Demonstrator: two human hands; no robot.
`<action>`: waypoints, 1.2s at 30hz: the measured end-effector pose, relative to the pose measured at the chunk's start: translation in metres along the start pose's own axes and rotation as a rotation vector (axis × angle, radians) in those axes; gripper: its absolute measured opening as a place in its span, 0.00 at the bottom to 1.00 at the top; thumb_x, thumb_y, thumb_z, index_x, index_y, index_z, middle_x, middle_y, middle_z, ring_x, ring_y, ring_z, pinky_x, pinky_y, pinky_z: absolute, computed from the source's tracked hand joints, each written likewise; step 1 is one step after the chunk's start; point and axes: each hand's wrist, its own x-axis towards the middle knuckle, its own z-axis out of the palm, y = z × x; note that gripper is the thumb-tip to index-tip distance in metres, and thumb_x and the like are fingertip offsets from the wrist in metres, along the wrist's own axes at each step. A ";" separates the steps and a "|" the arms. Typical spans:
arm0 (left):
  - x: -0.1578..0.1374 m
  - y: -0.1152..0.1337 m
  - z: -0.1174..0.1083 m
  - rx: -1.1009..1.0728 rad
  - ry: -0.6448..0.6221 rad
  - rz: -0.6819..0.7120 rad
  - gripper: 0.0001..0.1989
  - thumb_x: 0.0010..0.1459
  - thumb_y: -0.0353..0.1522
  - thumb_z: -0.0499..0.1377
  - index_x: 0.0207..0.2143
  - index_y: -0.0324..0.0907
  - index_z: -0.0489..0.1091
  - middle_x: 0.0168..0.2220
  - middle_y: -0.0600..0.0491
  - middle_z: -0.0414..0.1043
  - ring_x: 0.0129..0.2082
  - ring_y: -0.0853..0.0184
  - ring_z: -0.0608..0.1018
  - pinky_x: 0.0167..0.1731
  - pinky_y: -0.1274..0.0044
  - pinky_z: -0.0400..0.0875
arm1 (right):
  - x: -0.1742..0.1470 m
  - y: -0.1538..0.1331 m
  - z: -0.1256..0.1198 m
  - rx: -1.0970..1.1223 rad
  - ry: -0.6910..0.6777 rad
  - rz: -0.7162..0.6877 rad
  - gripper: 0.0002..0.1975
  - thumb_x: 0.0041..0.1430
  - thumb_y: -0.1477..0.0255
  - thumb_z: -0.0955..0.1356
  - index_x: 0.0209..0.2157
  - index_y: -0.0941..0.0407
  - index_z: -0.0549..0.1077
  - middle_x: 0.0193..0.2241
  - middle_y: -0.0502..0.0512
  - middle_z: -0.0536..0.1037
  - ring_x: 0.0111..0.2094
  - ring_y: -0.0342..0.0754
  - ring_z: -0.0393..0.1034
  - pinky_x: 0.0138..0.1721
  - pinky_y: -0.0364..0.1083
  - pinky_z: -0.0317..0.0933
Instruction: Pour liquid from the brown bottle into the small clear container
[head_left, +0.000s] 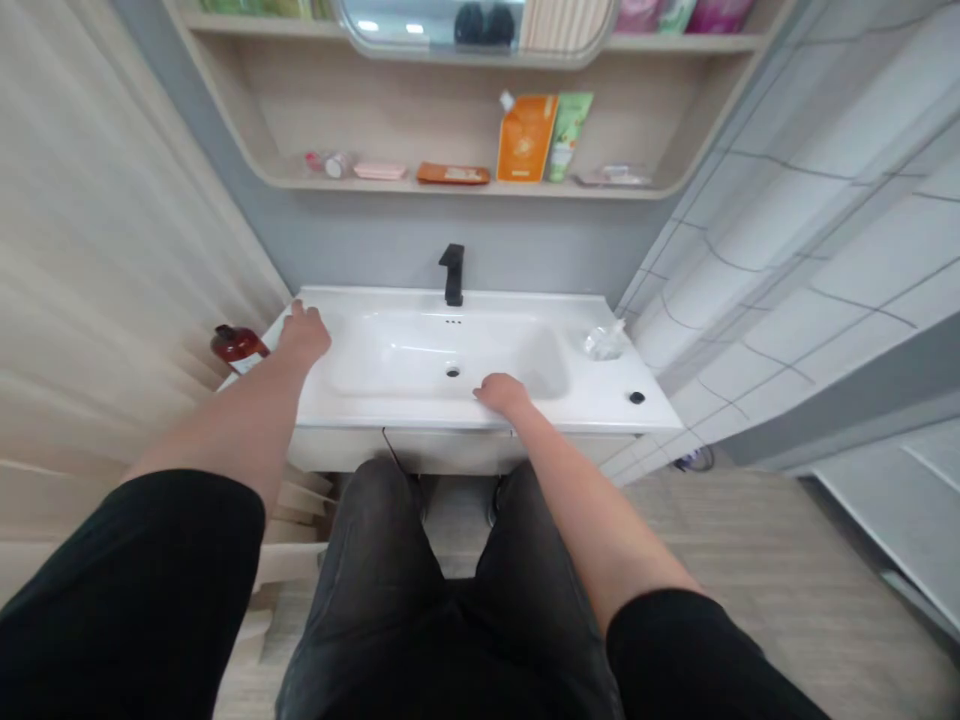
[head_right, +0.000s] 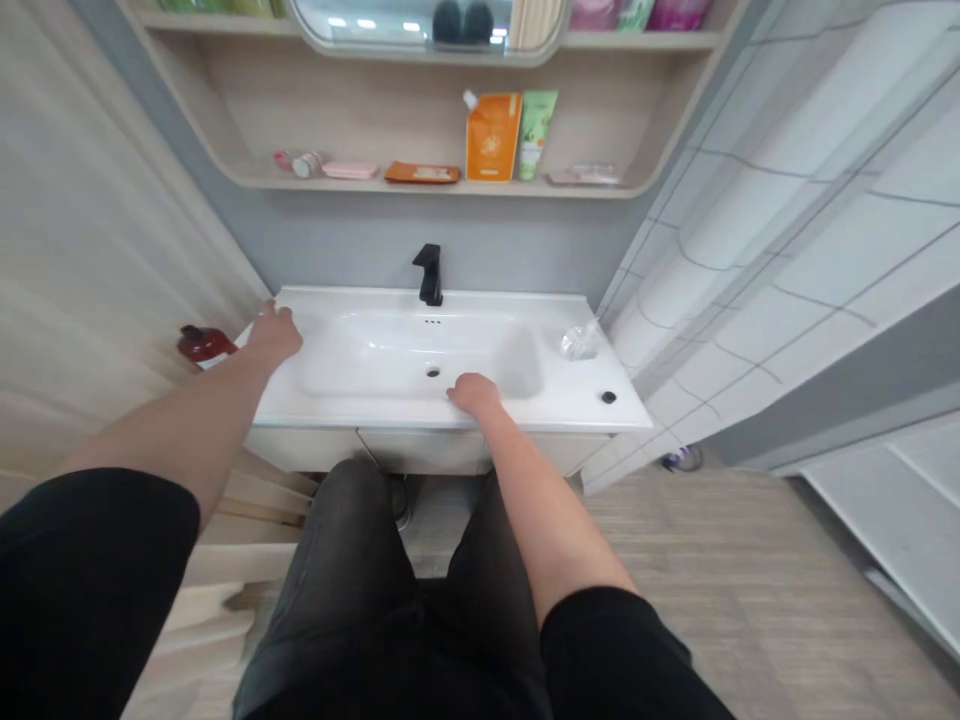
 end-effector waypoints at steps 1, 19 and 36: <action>0.000 -0.002 0.003 0.026 -0.015 0.007 0.34 0.66 0.36 0.58 0.69 0.26 0.67 0.77 0.21 0.54 0.73 0.36 0.67 0.69 0.49 0.67 | -0.001 -0.001 0.000 0.000 0.001 0.001 0.23 0.75 0.62 0.66 0.56 0.60 0.86 0.61 0.73 0.83 0.63 0.66 0.79 0.61 0.56 0.72; -0.040 0.081 0.012 -0.205 -0.018 0.377 0.14 0.50 0.32 0.67 0.42 0.42 0.82 0.48 0.40 0.82 0.53 0.44 0.82 0.61 0.61 0.76 | -0.011 -0.004 -0.009 0.064 0.020 0.022 0.22 0.72 0.53 0.70 0.50 0.54 0.87 0.56 0.67 0.87 0.59 0.65 0.81 0.57 0.53 0.73; -0.128 0.198 0.111 -1.064 -0.186 0.409 0.12 0.59 0.33 0.70 0.46 0.45 0.81 0.46 0.49 0.84 0.42 0.59 0.84 0.51 0.65 0.82 | -0.010 0.016 0.011 0.436 0.274 -0.217 0.41 0.57 0.57 0.83 0.67 0.50 0.69 0.64 0.59 0.79 0.53 0.54 0.81 0.58 0.51 0.72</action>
